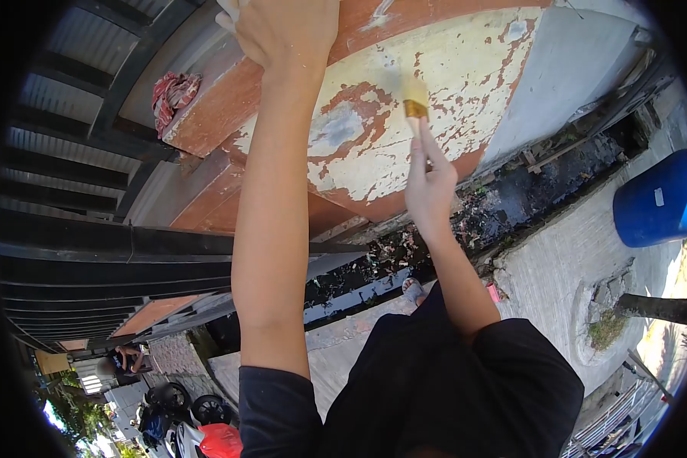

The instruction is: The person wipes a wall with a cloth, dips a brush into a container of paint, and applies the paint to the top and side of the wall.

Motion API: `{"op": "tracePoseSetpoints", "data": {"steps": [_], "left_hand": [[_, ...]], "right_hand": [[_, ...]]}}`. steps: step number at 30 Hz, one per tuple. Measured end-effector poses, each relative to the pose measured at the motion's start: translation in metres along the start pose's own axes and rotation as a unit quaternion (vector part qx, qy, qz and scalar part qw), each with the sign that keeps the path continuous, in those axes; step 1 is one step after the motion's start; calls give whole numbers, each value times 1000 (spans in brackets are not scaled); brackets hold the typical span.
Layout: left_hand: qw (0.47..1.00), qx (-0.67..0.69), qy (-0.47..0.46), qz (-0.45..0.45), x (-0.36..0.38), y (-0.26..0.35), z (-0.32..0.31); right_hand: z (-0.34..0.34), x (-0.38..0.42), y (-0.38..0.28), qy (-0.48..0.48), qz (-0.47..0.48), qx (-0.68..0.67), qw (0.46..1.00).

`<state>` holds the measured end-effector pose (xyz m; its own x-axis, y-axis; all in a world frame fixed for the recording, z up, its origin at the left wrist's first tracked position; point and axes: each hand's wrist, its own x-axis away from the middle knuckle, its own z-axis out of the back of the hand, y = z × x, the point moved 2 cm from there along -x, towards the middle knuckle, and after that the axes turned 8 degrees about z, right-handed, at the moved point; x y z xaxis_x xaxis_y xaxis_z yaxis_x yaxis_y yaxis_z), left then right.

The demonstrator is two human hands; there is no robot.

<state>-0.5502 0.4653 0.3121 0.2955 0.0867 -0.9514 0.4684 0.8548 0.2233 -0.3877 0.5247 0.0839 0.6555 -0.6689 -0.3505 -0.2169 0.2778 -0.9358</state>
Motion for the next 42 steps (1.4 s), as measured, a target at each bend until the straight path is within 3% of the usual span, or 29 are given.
{"op": "tracePoseSetpoints", "data": {"steps": [1, 3, 6, 8, 10, 12, 14, 15, 17, 19, 21, 23, 24, 25, 26, 27, 28, 30, 32, 34, 37, 40, 42], "left_hand": [[1000, 3, 1, 3, 1, -5, 0], [994, 28, -97, 37, -2, -15, -6], [992, 50, -106, 50, -2, -10, 0], [992, 41, -111, 51, -2, -9, -1], [996, 8, -88, 32, 0, -10, -3], [995, 16, -88, 35, 0, -6, 3], [994, -8, -104, 41, -1, -7, 2], [993, -7, -108, 45, -1, -5, 3], [995, -12, -95, 32, -2, -3, 2], [996, -17, -85, 20, 0, -1, 1], [996, -38, -76, 21, 0, -2, -1], [995, -44, -80, 25, 0, -1, 0], [995, -52, -80, 32, 0, 0, -1], [995, -49, -80, 31, -1, 1, -1], [995, -53, -82, 36, -2, 1, -1], [994, -58, -85, 42, -1, 2, 0], [994, -57, -85, 40, 1, 1, 2], [995, -44, -80, 36, -1, 0, 1], [995, -3, -93, 44, -5, 4, 5], [992, 26, -112, 54, -2, -1, 15], [989, 116, -41, 81, -5, -16, 41], [992, 19, 56, 111, 4, -45, 77], [976, -8, 103, 193, 20, -72, 92]], "right_hand": [[23, -32, -2, 64, -40, -43, 996], [49, -93, 29, 129, -27, -10, 991], [30, -123, 26, 145, -1, 14, 989], [-12, -77, -9, 96, 92, 56, 990], [-46, -7, -37, -67, 144, -6, 987], [-36, 30, -35, -228, 63, -121, 964], [21, 1, -35, -193, -34, -82, 977], [53, -30, -23, -137, -22, -31, 990], [116, -104, -28, -24, -79, -55, 995], [158, -177, -33, 53, -47, -111, 991], [175, -229, -42, 121, -12, -34, 992], [164, -248, -36, 153, 105, 51, 981], [143, -229, -48, 95, 92, 51, 990], [109, -202, -40, 60, 169, 109, 978], [87, -153, -54, -3, 164, 78, 983], [78, -115, -48, -145, 133, 29, 980], [84, -89, -49, -317, 22, -27, 948], [97, -65, -24, -280, -15, -49, 959], [131, -110, -4, -129, -68, -39, 988], [162, -177, 1, 51, -18, -5, 999], [169, -254, 26, 188, -16, 51, 981], [100, -215, -4, 149, 23, 21, 988], [34, -133, -50, 66, 57, 10, 996]]}}
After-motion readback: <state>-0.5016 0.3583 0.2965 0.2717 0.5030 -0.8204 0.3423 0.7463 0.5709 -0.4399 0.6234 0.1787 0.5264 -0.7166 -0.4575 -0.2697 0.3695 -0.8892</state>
